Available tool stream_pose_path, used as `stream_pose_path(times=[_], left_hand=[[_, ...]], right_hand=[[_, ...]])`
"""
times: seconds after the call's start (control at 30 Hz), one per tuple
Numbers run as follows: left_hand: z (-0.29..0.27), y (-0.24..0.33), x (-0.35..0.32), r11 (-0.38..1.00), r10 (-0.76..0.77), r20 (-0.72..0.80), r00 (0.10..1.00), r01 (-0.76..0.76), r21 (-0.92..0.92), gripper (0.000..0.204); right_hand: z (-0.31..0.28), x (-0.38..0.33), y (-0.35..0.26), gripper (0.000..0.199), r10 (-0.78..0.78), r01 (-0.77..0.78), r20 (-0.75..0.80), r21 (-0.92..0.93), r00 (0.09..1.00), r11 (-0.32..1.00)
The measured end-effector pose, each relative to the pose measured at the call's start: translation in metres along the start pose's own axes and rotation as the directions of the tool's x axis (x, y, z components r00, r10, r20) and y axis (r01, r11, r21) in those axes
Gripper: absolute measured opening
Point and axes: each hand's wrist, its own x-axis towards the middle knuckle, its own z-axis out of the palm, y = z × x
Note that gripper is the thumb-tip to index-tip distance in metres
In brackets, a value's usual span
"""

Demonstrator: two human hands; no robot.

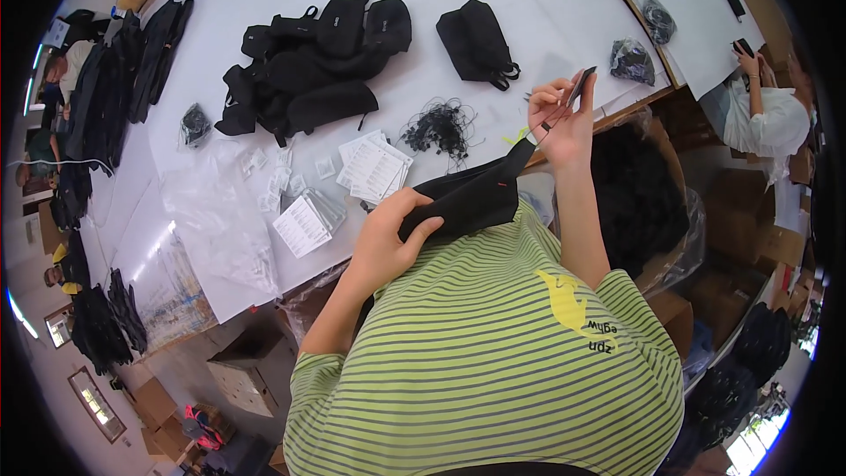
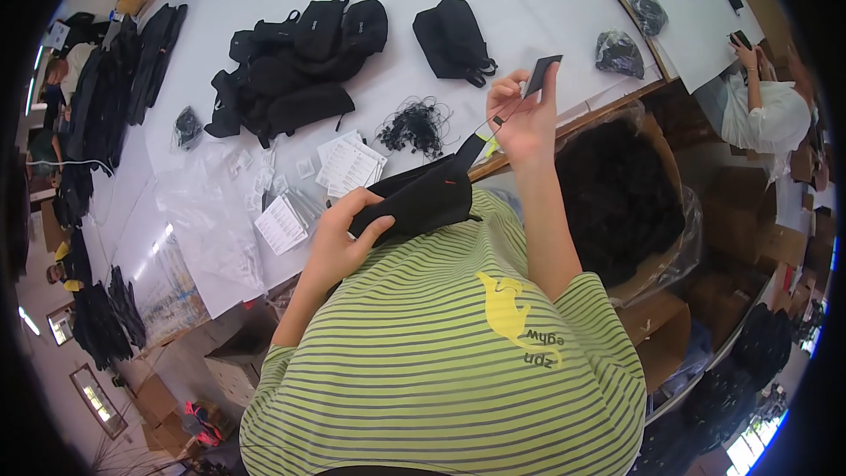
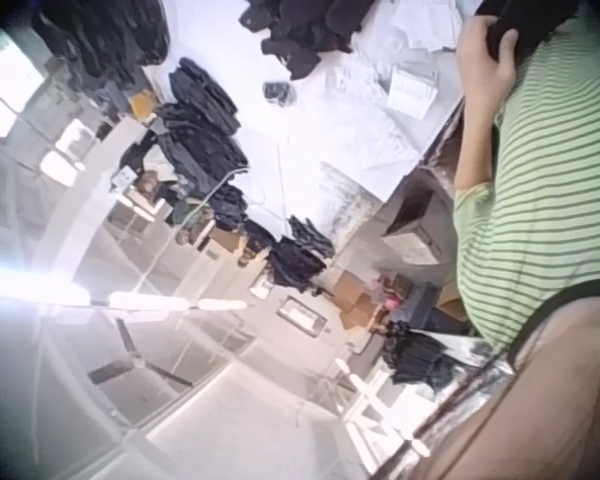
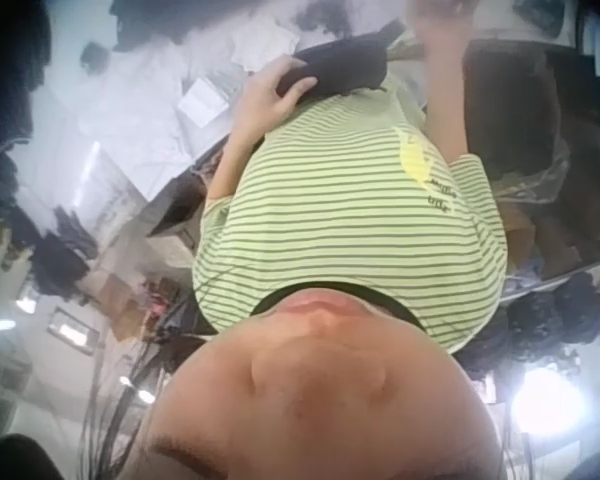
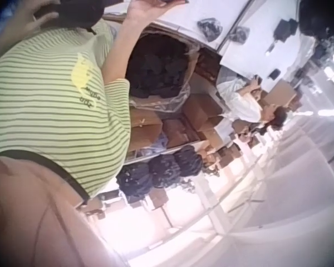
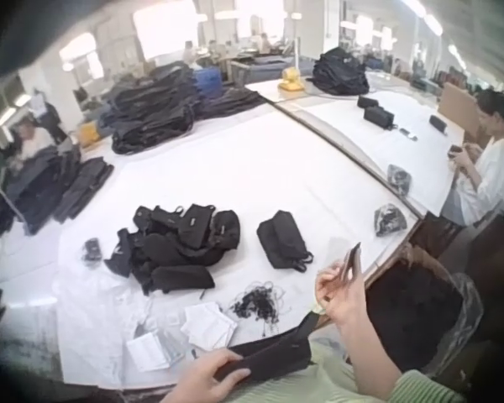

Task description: Packing individual glasses cases with cleaning cloths and warranty cards into plastic sleeves.

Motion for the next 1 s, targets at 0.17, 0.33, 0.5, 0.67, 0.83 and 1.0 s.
stream_pose_path(times=[0.17, 0.33, 0.5, 0.67, 0.83, 1.0], left_hand=[[0.005, 0.0, 0.0, 1.0, 0.009, -0.033, 0.999, -0.009, 0.003, 0.02], [0.006, 0.0, 0.0, 1.0, -0.011, -0.029, 1.0, 0.011, 0.001, 0.021], [0.002, -0.001, 0.001, 0.999, 0.046, -0.038, 0.998, -0.045, 0.026, 0.02], [-0.009, -0.005, 0.011, 0.983, 0.081, 0.02, 0.997, -0.083, 0.162, 0.02], [-0.003, -0.008, 0.033, 0.946, 0.229, 0.045, 0.972, -0.233, 0.224, 0.021], [0.002, -0.01, 0.044, 0.785, 0.522, -0.006, 0.853, -0.478, 0.394, 0.018]], right_hand=[[-0.01, -0.005, 0.023, 0.035, -0.096, 0.052, -0.127, -0.312, 0.987, 0.949], [-0.015, -0.01, 0.036, 0.036, -0.004, -0.087, -0.304, -0.285, 0.953, 0.954], [-0.034, 0.011, 0.006, 0.035, -0.232, 0.122, -0.082, -0.659, 0.969, 0.742], [-0.016, 0.011, 0.018, 0.035, -0.332, 0.245, 0.192, -0.962, 0.924, 0.123], [0.04, -0.026, 0.053, 0.039, 0.375, 0.392, 0.117, -0.213, 0.92, -0.895], [0.015, -0.017, 0.057, 0.023, 0.633, 0.641, -0.134, 0.02, 0.762, -0.767]])
